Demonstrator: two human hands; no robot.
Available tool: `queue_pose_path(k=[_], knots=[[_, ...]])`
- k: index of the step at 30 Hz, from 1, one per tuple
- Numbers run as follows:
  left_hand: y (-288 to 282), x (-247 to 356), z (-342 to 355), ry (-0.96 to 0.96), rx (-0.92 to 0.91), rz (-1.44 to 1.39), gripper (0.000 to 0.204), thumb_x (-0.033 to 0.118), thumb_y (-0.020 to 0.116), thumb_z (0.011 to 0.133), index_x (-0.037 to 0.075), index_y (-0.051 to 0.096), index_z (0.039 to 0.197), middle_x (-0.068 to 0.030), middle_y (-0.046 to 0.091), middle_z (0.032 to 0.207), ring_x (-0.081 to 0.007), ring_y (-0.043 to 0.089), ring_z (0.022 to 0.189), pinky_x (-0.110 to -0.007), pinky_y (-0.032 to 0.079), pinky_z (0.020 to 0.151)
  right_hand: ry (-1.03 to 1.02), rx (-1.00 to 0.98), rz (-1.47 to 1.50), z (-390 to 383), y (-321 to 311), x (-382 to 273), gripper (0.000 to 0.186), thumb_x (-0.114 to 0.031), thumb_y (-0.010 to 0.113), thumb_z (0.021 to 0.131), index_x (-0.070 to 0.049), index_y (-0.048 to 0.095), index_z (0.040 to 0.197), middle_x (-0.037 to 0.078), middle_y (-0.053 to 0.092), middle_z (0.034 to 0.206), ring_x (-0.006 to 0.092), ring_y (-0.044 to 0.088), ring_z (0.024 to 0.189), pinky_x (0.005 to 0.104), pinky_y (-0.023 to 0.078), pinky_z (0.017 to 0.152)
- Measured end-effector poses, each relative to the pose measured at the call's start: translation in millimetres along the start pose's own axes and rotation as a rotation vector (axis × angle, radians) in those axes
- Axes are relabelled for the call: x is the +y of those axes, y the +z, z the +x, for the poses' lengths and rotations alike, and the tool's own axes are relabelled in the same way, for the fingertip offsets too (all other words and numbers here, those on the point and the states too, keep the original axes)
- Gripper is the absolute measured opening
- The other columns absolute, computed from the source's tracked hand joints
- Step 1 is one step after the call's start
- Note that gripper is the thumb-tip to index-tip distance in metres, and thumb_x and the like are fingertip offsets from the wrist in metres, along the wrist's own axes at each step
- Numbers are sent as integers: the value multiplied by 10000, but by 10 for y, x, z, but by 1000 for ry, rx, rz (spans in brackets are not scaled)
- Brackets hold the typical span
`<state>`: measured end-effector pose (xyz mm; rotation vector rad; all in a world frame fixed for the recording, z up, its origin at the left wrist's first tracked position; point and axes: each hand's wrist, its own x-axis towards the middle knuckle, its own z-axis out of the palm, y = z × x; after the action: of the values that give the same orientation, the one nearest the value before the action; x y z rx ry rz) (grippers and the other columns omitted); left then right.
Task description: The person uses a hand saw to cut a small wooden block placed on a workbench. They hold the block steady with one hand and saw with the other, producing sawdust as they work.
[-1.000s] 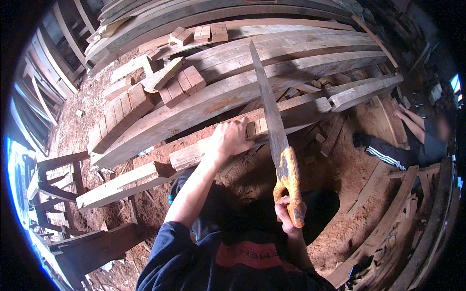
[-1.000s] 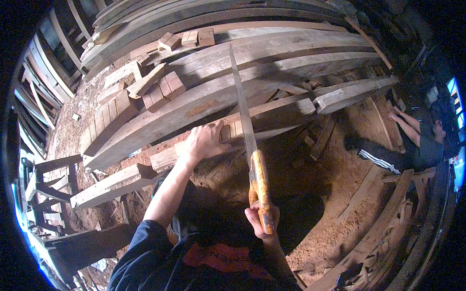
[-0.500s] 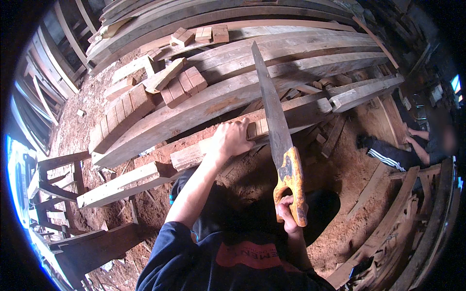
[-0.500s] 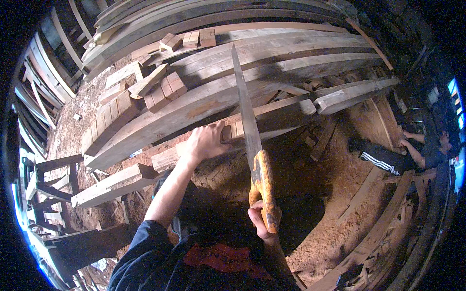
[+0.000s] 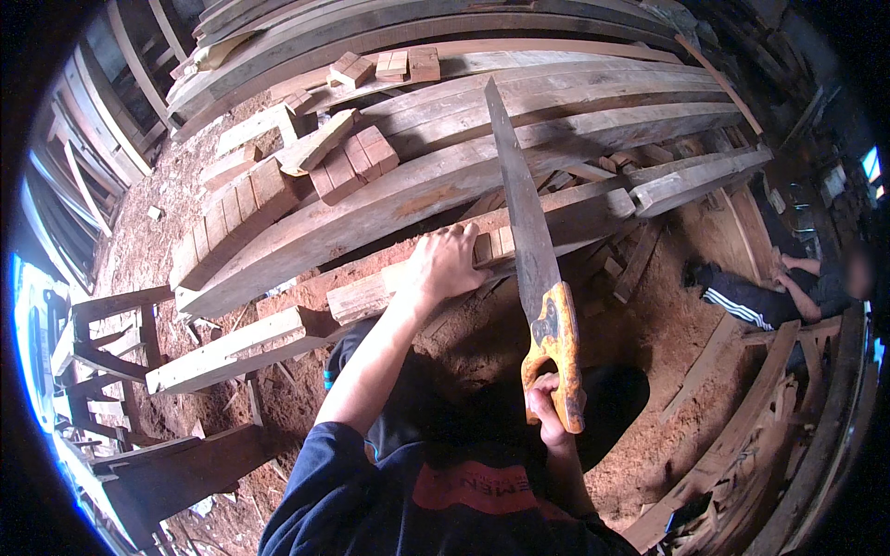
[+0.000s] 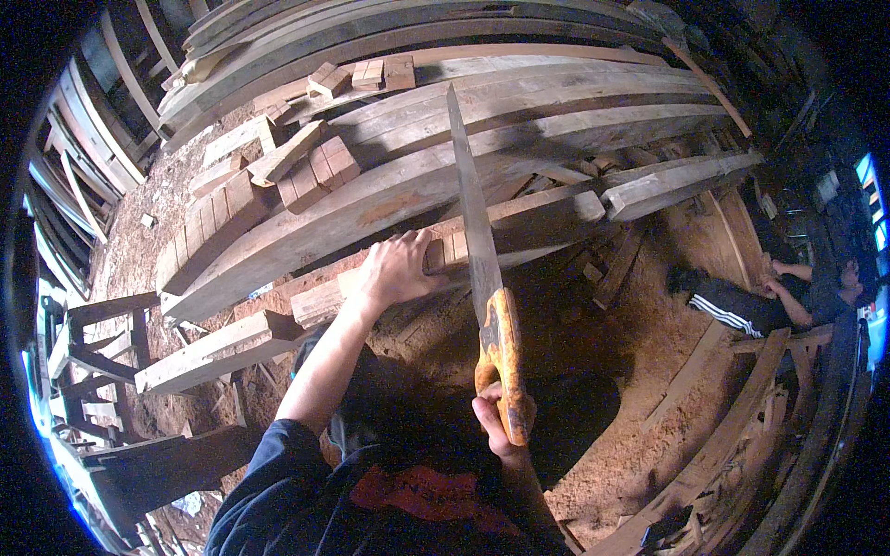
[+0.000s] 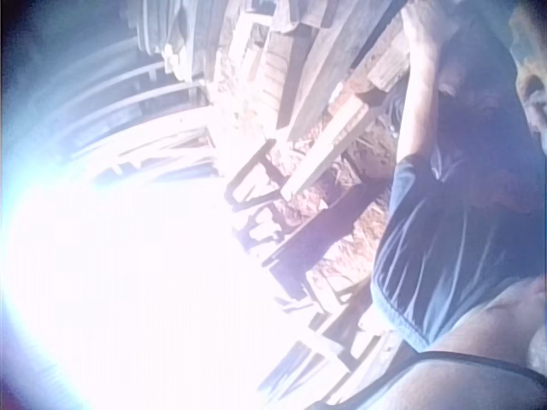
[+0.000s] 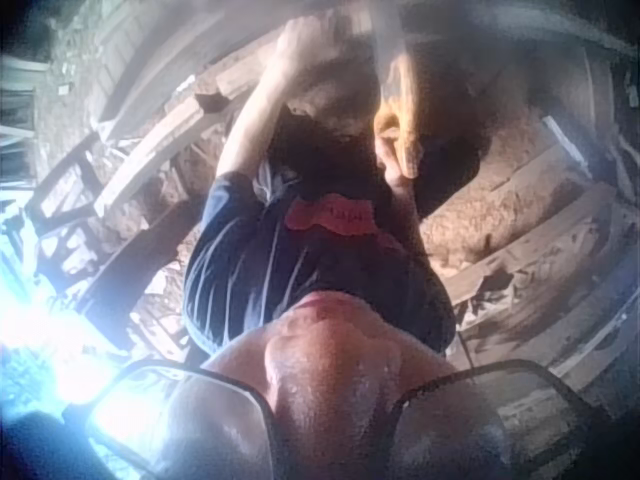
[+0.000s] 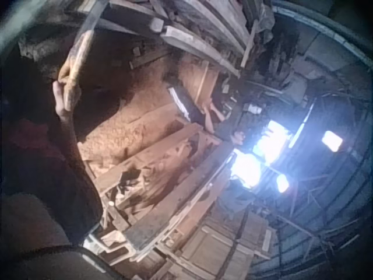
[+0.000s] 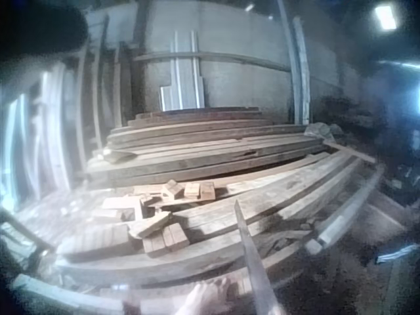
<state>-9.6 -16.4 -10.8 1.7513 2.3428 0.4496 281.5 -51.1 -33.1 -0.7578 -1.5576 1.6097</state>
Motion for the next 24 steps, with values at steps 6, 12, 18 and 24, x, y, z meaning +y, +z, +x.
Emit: queue_pose_path(k=[6, 12, 18, 24], knots=[[14, 35, -51, 70, 190, 78, 923, 731, 631, 678, -55, 491, 1141, -229, 476, 1123, -388, 457, 1125, -484, 348, 1027, -40, 17, 1, 7, 42, 5, 111, -70, 682, 788, -42, 574, 797, 19, 563, 650, 98, 492, 514, 248, 375, 501], [33, 27, -56, 102, 256, 148, 1016, 776, 585, 679, -68, 465, 1232, -254, 407, 1302, -417, 318, 1308, -554, 162, 1132, -61, 4, 22, 28, 75, -32, 105, -61, 665, 799, -40, 562, 800, 9, 542, 612, 80, 469, 479, 240, 358, 463], [32, 38, -59, 53, 239, 108, 1143, 796, 606, 634, 38, 310, 1438, -227, 109, 1550, -438, 152, 1417, -677, 80, 1096, -44, 3, 20, 35, 76, -57, 101, -60, 661, 804, -39, 562, 797, 0, 538, 581, 76, 468, 452, 235, 344, 442], [-88, 107, -46, -54, 48, 27, 1258, 773, 641, 626, 96, 61, 1515, -247, 66, 1552, -435, 210, 1402, -701, 112, 1077, -48, 1, 46, 23, 52, -5, 110, -58, 672, 798, -37, 564, 793, -3, 535, 571, 71, 466, 449, 228, 339, 440]])
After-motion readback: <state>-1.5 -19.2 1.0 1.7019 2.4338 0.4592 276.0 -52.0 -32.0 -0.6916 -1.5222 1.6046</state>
